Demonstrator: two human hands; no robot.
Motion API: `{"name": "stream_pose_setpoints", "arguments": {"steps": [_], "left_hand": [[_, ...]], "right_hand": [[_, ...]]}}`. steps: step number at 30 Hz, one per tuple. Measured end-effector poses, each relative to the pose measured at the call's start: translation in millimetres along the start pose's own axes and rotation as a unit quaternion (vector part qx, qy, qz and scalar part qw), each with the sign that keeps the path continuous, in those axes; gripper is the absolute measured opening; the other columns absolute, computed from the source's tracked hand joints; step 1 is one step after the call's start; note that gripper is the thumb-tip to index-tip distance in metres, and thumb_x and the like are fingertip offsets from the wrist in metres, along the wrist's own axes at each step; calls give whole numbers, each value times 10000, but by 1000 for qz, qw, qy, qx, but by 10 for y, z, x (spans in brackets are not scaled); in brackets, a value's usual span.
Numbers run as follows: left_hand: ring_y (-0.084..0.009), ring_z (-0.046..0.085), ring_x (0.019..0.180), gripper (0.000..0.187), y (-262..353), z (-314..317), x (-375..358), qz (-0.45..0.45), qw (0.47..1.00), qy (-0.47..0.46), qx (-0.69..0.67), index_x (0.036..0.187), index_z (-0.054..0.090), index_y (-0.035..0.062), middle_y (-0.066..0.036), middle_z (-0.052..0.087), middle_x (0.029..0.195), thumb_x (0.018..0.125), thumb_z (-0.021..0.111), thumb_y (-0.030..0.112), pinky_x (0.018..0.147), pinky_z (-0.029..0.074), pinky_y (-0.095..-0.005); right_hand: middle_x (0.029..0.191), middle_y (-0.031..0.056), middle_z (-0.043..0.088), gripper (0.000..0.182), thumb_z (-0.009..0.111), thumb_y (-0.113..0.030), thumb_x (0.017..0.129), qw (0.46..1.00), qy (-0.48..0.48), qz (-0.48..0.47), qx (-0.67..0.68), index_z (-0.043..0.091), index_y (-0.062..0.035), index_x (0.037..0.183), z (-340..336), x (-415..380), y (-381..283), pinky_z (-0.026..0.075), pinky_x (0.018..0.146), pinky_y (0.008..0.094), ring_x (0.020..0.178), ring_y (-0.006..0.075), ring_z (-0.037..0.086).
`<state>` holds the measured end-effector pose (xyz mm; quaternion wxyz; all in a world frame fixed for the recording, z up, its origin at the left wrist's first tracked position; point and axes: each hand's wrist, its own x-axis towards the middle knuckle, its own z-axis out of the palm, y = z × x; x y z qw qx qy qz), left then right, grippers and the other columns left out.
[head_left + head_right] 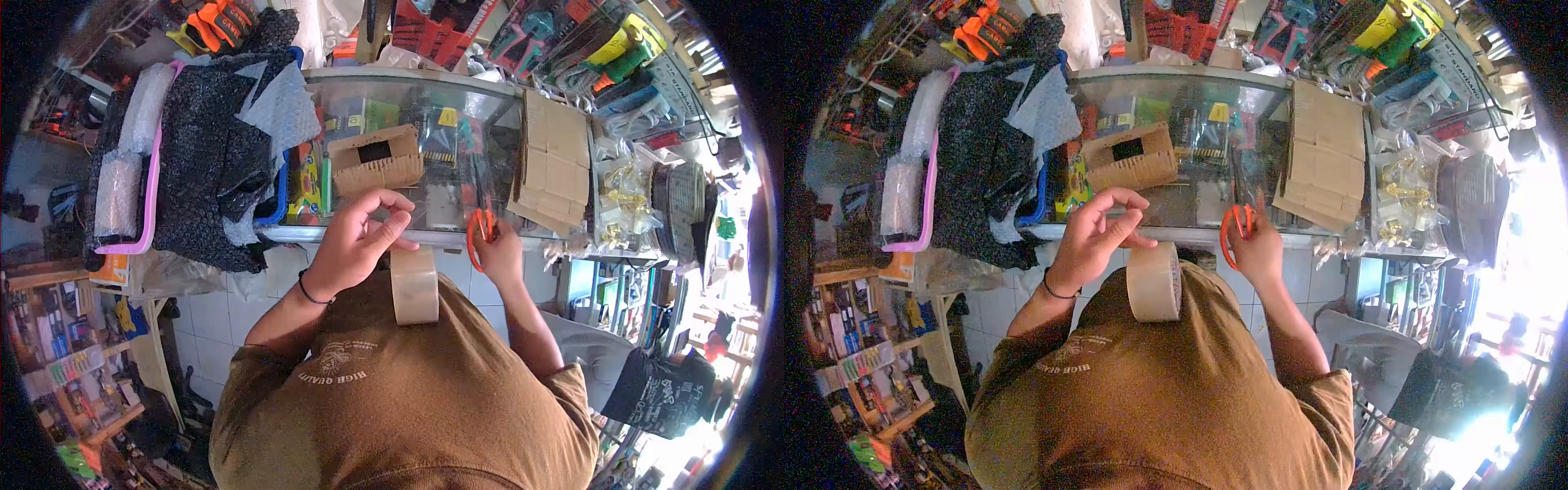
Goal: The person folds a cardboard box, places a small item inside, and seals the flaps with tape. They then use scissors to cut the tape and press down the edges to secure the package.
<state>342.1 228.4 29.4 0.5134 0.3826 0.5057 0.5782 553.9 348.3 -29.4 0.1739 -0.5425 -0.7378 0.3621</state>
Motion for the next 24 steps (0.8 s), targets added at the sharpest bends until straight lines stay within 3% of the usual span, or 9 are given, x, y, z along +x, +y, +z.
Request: {"name": "stream_pose_setpoints", "arguments": {"steps": [3,5,12,15,17,19,21,22,24], "left_hand": [[-207,657,785,222,21,6,-8,-2,1000,3,-6,1062,476,-28,-75,525,984,926,498,146,721,541,-284],[-207,656,788,224,34,18,-28,-12,1000,5,-9,1064,476,-28,-79,519,1008,929,492,151,726,542,-288],[-214,650,813,234,42,7,-93,-2,1000,17,-23,1079,476,-19,-78,494,1020,935,478,164,741,538,-279],[-216,649,822,239,31,-22,-129,3,999,28,-21,1100,476,-13,-82,486,1023,934,476,160,748,533,-278],[-217,649,824,244,37,-33,-152,11,999,37,-17,1111,475,-8,-85,482,1023,933,473,158,751,531,-280],[-179,648,821,232,64,-30,-173,-4,997,58,-52,1093,469,-36,-67,517,1048,931,489,130,721,508,-233],[-189,642,850,238,32,-52,-181,-1,997,62,-55,1106,465,-36,-75,506,1060,931,485,124,732,510,-243],[-200,635,878,244,13,-58,-182,1,996,65,-56,1119,462,-35,-83,495,1073,931,482,118,744,511,-254],[-206,628,896,252,-7,-53,-181,4,996,61,-67,1131,458,-37,-87,488,1071,930,481,113,759,514,-268]], "right_hand": [[795,145,635,318,670,-257,757,998,58,-39,4,605,0,931,218,182,260,463,648,335,703,255,615],[974,189,592,417,634,-148,748,997,67,-31,-39,489,-31,1121,299,316,329,469,761,399,897,368,572],[1008,188,568,370,620,-150,771,980,100,-113,-128,500,-21,1097,403,614,342,461,763,440,922,391,548],[974,197,583,297,621,-170,789,970,117,-140,-162,543,-2,1021,285,459,19,467,744,398,885,363,562],[820,141,608,329,630,-308,834,997,-59,-50,27,576,1,934,117,167,-307,444,646,328,737,208,582],[766,123,614,280,597,-261,862,923,-243,-29,297,616,17,898,37,-168,-405,448,667,299,711,159,553],[751,76,612,298,611,-276,857,886,-339,-65,311,619,14,922,-137,-455,-687,447,643,297,689,110,522],[751,76,612,298,611,-276,857,886,-338,-64,310,619,14,922,-147,-521,-751,447,643,297,689,110,522],[766,75,618,293,636,-259,838,904,-335,-150,220,612,21,921,-148,-595,-823,443,634,283,685,107,516]]}}
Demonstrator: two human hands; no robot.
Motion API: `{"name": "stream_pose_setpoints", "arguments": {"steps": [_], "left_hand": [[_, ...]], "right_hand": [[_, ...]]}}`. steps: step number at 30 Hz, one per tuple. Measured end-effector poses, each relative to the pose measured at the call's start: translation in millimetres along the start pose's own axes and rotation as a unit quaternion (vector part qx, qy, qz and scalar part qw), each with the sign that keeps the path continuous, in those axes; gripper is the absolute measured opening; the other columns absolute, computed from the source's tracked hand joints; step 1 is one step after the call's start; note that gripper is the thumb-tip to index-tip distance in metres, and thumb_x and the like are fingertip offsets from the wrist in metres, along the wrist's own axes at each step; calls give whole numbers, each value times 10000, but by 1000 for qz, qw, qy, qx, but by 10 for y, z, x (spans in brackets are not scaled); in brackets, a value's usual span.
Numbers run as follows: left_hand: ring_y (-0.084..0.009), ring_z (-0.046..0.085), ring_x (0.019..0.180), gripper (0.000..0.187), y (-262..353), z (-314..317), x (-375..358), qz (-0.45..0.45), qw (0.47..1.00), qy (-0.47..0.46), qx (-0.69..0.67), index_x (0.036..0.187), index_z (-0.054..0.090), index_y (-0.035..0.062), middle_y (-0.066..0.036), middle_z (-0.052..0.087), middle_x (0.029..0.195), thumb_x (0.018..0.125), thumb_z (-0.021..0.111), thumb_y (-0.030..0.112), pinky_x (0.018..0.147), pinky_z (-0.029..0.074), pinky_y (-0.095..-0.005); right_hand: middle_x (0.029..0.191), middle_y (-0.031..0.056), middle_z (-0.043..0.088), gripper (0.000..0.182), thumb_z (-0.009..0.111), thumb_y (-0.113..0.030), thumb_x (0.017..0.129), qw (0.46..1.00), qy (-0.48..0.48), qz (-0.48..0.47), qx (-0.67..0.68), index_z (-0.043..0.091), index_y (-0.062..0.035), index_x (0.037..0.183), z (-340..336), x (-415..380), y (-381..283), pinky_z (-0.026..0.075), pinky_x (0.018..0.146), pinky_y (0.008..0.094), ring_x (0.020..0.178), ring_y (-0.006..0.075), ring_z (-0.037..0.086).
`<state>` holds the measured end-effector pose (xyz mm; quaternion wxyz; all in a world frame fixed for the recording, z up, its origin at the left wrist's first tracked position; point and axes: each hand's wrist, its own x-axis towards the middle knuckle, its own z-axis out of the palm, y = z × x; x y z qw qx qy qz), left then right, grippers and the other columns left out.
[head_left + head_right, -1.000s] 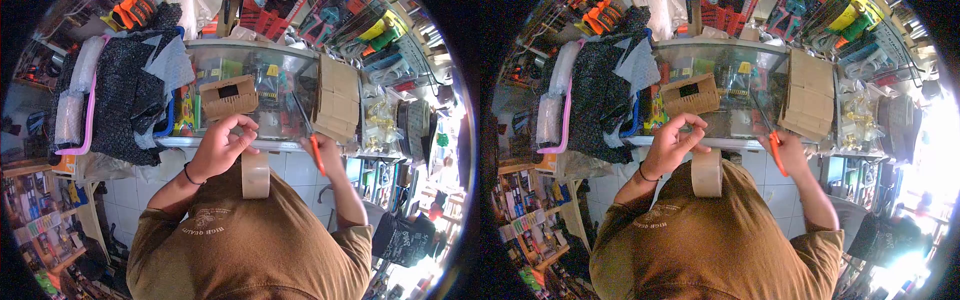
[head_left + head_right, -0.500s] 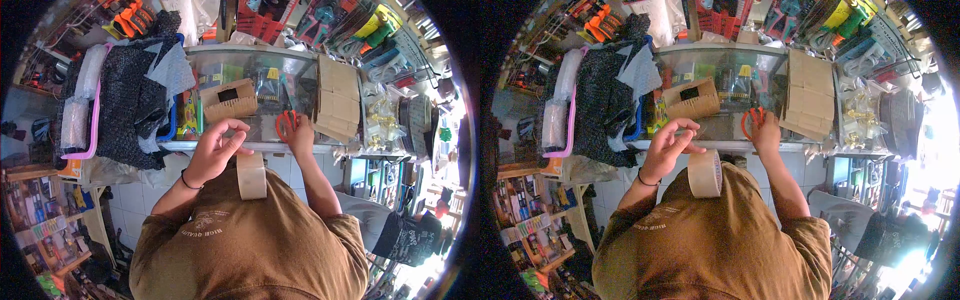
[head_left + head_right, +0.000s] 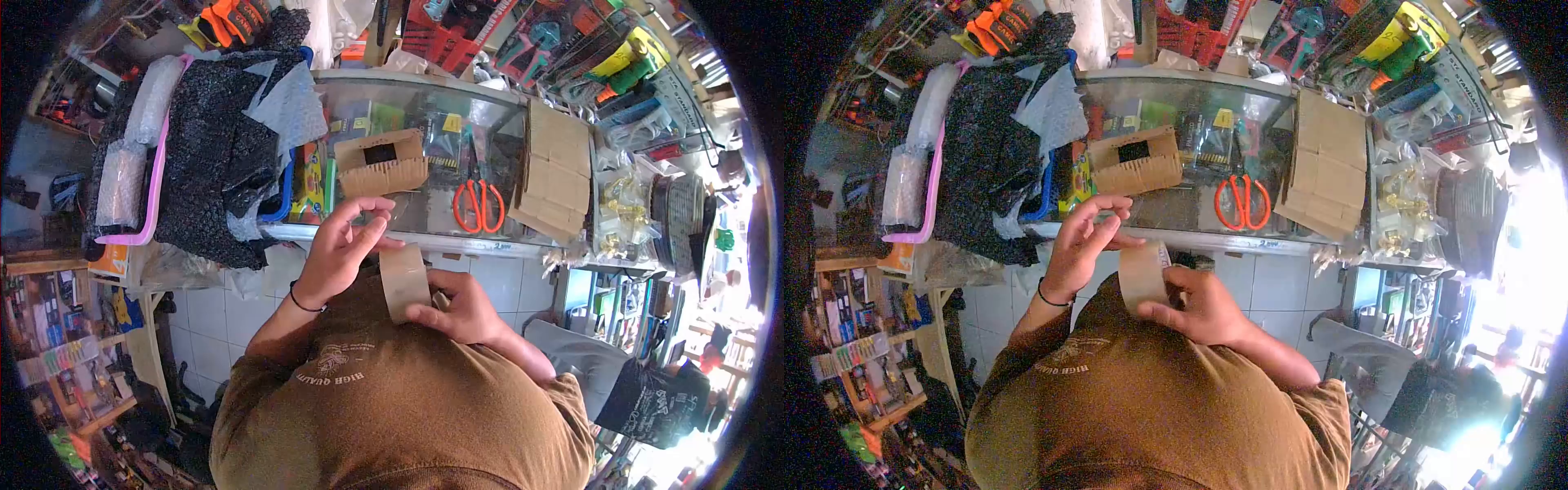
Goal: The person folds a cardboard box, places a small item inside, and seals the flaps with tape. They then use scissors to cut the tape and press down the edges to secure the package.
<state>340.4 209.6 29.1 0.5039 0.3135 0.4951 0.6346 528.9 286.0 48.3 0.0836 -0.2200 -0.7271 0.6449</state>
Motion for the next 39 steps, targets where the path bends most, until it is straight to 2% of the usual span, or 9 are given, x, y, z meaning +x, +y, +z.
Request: {"name": "stream_pose_setpoints", "arguments": {"steps": [5,10,13,15,18,25,32,34,39], "left_hand": [[-216,622,902,266,-113,-32,12,12,1000,4,-9,1150,455,-35,-95,479,1072,929,476,113,799,519,-303],[-215,637,814,296,-237,-87,28,8,993,117,-28,1133,499,10,-71,514,969,905,527,197,705,536,-312],[-191,629,790,303,-286,-126,-30,7,988,150,-28,1110,517,14,-64,535,941,888,563,216,671,534,-299],[-178,625,793,285,-322,-136,-81,-17,986,165,-8,1091,527,15,-52,539,941,887,565,210,648,528,-287],[-161,622,762,266,-375,-148,-128,-24,987,159,-8,1084,528,19,-44,553,913,880,575,183,627,519,-277],[-130,603,682,243,-364,-58,-153,-27,987,155,-36,1075,528,-4,-54,557,903,871,589,113,596,515,-242],[-116,599,661,239,-361,-28,-138,-30,990,131,-36,1078,523,6,-36,561,869,867,594,94,583,507,-232],[-105,594,648,236,-360,8,-119,-21,989,144,-32,1074,526,10,-19,557,835,862,599,84,582,500,-223],[-114,585,663,258,-360,48,-115,1,990,134,43,1077,527,8,-46,570,856,852,616,97,586,501,-254]], "right_hand": [[755,85,612,278,654,-242,820,999,16,31,27,613,17,911,-10,28,125,440,614,293,672,112,512],[738,124,610,266,660,-234,807,995,69,15,-69,613,21,869,-124,34,225,431,600,295,652,153,533],[772,135,617,244,667,-146,754,967,153,54,-197,602,21,921,-318,109,429,442,664,314,708,207,590],[757,162,598,222,657,-135,725,867,223,-18,-446,596,17,874,-498,202,694,443,670,373,723,320,586],[799,162,594,219,646,-134,713,820,237,-39,-519,584,5,870,-708,295,834,431,692,434,779,372,558],[880,129,572,363,633,-97,683,789,203,-41,-579,565,-19,1031,-788,413,1045,412,742,434,889,325,531],[864,119,595,279,664,-95,762,880,304,-91,-353,547,3,996,-397,409,691,460,681,333,784,246,584],[882,71,608,249,639,-126,823,976,213,21,-32,547,4,1015,-167,445,517,460,702,282,786,152,580],[876,91,637,294,663,-211,818,983,179,-8,42,584,9,998,101,574,405,492,675,280,787,135,606]]}}
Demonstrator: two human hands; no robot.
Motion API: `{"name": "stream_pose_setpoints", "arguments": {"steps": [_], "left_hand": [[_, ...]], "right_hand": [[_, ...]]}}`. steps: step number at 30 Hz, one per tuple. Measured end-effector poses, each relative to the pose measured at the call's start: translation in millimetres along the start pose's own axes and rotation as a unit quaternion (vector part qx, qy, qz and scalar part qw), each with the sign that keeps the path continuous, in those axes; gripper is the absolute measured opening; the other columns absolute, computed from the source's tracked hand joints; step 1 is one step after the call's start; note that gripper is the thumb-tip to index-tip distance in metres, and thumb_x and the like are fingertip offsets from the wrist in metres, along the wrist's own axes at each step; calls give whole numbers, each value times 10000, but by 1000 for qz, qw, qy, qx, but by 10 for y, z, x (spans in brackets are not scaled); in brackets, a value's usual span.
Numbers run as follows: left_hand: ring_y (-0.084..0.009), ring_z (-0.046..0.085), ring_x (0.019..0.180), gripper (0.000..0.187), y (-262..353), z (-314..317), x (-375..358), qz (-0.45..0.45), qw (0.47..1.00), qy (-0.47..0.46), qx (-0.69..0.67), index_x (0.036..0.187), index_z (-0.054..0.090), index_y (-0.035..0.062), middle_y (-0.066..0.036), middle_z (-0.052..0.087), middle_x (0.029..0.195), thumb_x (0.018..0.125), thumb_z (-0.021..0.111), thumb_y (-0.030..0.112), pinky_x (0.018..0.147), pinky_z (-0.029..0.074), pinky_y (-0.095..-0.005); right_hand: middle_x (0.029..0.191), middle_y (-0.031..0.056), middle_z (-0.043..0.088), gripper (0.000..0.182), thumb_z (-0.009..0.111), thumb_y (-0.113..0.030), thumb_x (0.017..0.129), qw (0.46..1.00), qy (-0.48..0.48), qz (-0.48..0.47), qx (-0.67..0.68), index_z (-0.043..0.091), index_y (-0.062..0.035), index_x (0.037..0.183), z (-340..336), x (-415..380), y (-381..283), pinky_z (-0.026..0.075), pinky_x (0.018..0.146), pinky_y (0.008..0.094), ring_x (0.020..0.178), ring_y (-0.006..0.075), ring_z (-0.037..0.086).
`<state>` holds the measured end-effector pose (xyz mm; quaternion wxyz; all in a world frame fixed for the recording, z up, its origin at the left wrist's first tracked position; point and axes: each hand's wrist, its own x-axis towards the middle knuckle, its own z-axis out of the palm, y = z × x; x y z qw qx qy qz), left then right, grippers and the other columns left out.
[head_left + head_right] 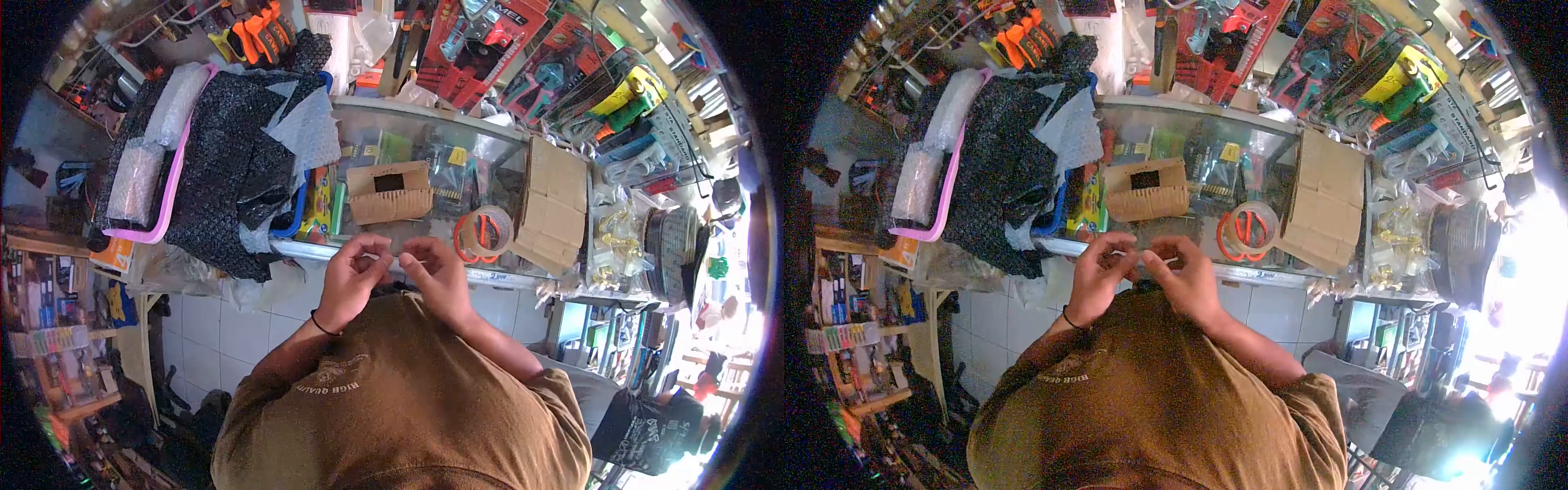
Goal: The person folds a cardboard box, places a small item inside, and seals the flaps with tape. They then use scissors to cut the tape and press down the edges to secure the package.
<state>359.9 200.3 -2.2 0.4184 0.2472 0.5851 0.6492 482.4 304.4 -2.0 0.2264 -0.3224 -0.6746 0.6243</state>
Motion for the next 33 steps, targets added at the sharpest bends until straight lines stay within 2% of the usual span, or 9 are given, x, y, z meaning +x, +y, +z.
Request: {"name": "stream_pose_setpoints", "arguments": {"steps": [5,14,17,19,20,22,25,28,33], "left_hand": [[-79,592,651,226,38,61,-15,81,993,-6,83,1062,521,-8,-38,578,873,849,588,25,564,459,-197],[-79,596,657,346,2,24,-14,8,1000,4,12,1170,490,-4,-74,592,983,840,593,24,557,474,-204],[-148,616,755,429,40,-54,67,84,982,54,159,1205,465,1,-91,587,988,808,624,33,618,491,-249],[-254,568,957,598,151,-100,221,293,863,43,408,1275,413,48,-120,551,1064,750,691,113,768,472,-374],[-254,568,957,598,231,-72,321,296,862,42,411,1275,413,48,-120,551,1064,750,691,113,768,472,-374],[-329,467,1092,774,520,46,556,354,706,-2,613,1322,360,88,-144,492,1150,671,751,240,893,374,-472],[-321,425,1144,888,331,1,1008,346,623,-34,701,1344,324,105,-147,442,1223,618,766,361,918,336,-488],[-316,474,1109,889,163,-46,1233,236,652,-111,712,1323,376,120,-133,464,1222,583,773,411,916,368,-459],[-288,470,1102,885,173,-197,1021,237,684,-193,663,1313,397,138,-99,477,1211,559,777,406,887,358,-445]], "right_hand": [[809,102,651,271,653,-212,825,1000,-7,16,-1,604,12,968,111,12,-3,489,663,279,732,139,609],[730,86,617,204,596,-176,865,995,96,12,-11,602,22,912,133,26,87,456,610,278,656,120,551],[766,16,578,142,555,-138,898,992,126,-15,12,566,3,900,-16,34,124,437,622,218,704,72,529],[748,24,577,171,552,-160,900,990,130,0,63,563,11,906,-98,42,141,431,612,232,687,82,519],[730,33,576,201,549,-181,903,986,127,18,110,560,20,912,-129,40,156,424,602,245,669,93,509],[749,32,574,200,541,-191,908,982,131,43,129,548,9,919,-152,17,212,427,607,236,679,92,518],[778,39,577,197,534,-202,911,967,131,90,198,544,-5,914,-163,-21,309,440,626,245,704,103,541],[797,34,575,194,531,-214,911,958,141,99,227,544,-21,917,-208,-49,384,448,634,259,729,109,551],[803,21,582,149,519,-208,915,950,172,107,237,532,-62,889,-304,-91,400,453,628,256,739,113,566]]}}
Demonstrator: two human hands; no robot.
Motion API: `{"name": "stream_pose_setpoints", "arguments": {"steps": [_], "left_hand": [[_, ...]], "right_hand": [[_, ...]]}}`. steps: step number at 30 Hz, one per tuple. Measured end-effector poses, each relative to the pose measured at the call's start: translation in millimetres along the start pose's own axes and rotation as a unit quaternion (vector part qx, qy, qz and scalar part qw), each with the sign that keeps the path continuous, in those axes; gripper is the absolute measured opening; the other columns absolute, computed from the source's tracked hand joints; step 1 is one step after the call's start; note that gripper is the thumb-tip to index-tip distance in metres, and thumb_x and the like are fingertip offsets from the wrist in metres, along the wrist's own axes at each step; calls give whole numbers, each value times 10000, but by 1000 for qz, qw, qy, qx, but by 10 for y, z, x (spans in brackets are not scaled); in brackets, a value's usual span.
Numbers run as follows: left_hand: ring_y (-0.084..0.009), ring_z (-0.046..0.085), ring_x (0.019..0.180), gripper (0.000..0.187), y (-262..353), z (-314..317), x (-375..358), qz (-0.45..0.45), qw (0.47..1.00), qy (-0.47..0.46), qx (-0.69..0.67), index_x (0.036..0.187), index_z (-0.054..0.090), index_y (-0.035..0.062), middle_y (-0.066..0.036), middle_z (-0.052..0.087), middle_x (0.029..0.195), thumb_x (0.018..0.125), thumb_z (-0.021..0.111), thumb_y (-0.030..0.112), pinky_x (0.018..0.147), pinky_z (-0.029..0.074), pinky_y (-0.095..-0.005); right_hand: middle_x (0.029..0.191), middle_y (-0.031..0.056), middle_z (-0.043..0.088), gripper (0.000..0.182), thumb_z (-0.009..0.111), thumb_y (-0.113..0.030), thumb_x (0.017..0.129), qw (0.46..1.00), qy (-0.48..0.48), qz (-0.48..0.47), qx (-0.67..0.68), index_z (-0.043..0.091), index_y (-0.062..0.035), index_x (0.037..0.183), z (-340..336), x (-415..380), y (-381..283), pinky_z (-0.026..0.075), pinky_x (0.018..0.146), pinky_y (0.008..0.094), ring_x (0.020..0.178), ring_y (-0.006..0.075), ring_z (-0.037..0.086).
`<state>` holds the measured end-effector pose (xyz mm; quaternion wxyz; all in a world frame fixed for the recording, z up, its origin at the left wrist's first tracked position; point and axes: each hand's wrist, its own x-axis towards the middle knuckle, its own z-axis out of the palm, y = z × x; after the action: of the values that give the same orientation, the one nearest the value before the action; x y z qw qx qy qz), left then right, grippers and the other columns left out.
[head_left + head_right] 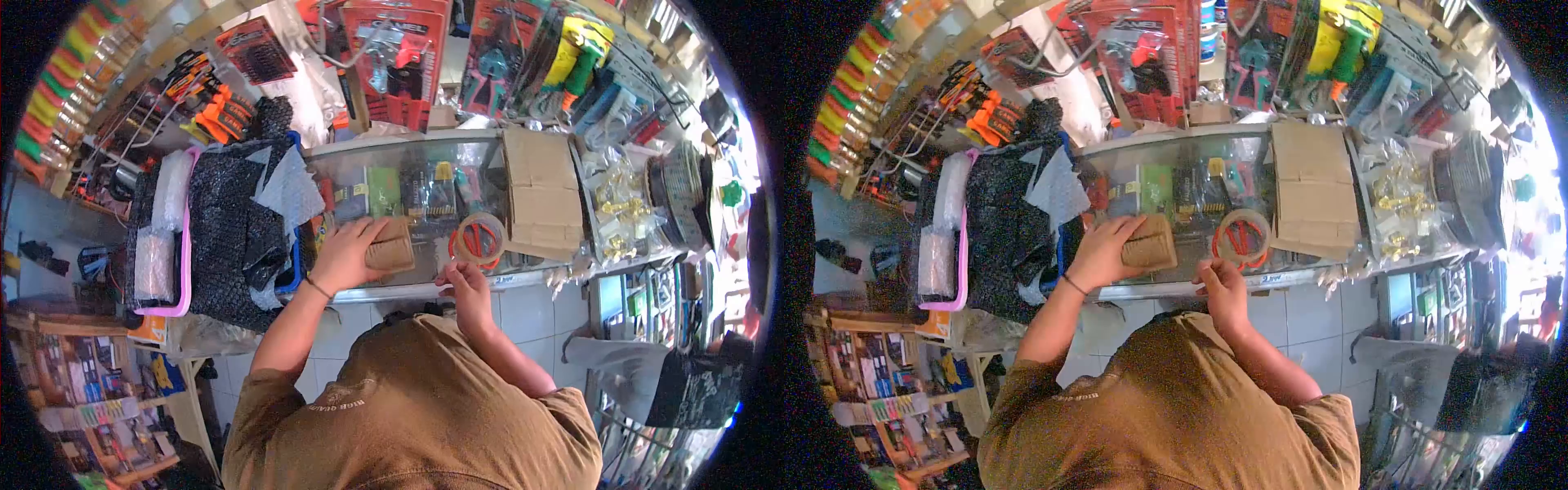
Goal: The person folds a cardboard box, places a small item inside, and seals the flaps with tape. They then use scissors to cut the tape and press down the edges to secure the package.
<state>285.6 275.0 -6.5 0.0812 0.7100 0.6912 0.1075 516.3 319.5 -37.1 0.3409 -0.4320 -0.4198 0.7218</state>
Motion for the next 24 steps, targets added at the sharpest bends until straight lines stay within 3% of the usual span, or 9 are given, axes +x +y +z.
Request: {"name": "stream_pose_setpoints", "arguments": {"steps": [5,8,10,14,16,19,24], "left_hand": [[-267,485,1069,876,100,81,-145,17,998,54,-11,1284,442,156,-68,493,1178,524,796,408,868,351,-426],[-253,486,1062,863,89,131,-147,9,995,96,-22,1267,464,161,-52,494,1171,511,803,404,859,342,-424],[-254,480,1072,851,54,170,-152,11,994,103,-45,1261,472,167,-49,488,1183,512,804,398,855,340,-431],[-258,478,1075,838,85,156,-170,10,992,111,-51,1255,482,183,-50,487,1186,512,802,403,853,335,-432],[-256,474,1079,821,117,153,-176,-4,993,105,-43,1246,494,198,-48,488,1182,515,795,420,856,329,-437],[-256,472,1078,816,160,157,-171,-16,993,110,-36,1246,495,205,-54,490,1171,521,787,442,858,322,-438],[-266,474,1061,804,140,184,-150,-26,993,108,-35,1240,494,212,-78,492,1147,538,769,492,841,321,-429]], "right_hand": [[804,23,572,147,526,-202,912,999,-25,1,-33,529,-55,901,6,188,105,455,645,260,752,117,561],[835,31,567,146,526,-190,914,997,-52,-43,-41,514,-45,929,72,384,203,461,662,260,763,114,556],[888,47,569,157,513,-176,921,989,-50,-120,-76,492,-29,971,161,447,210,472,686,265,780,118,557],[934,72,573,174,498,-168,926,987,-72,-110,-90,470,-13,1002,252,476,198,488,727,278,821,137,571],[942,96,584,190,495,-171,928,995,-71,-64,-24,470,3,1000,289,436,74,499,759,288,851,162,586],[859,74,587,186,526,-158,912,997,-71,-14,29,488,12,976,298,472,9,487,696,266,801,136,580],[828,71,588,180,516,-159,915,994,-91,-14,-52,493,14,961,239,586,47,503,670,272,760,146,594]]}}
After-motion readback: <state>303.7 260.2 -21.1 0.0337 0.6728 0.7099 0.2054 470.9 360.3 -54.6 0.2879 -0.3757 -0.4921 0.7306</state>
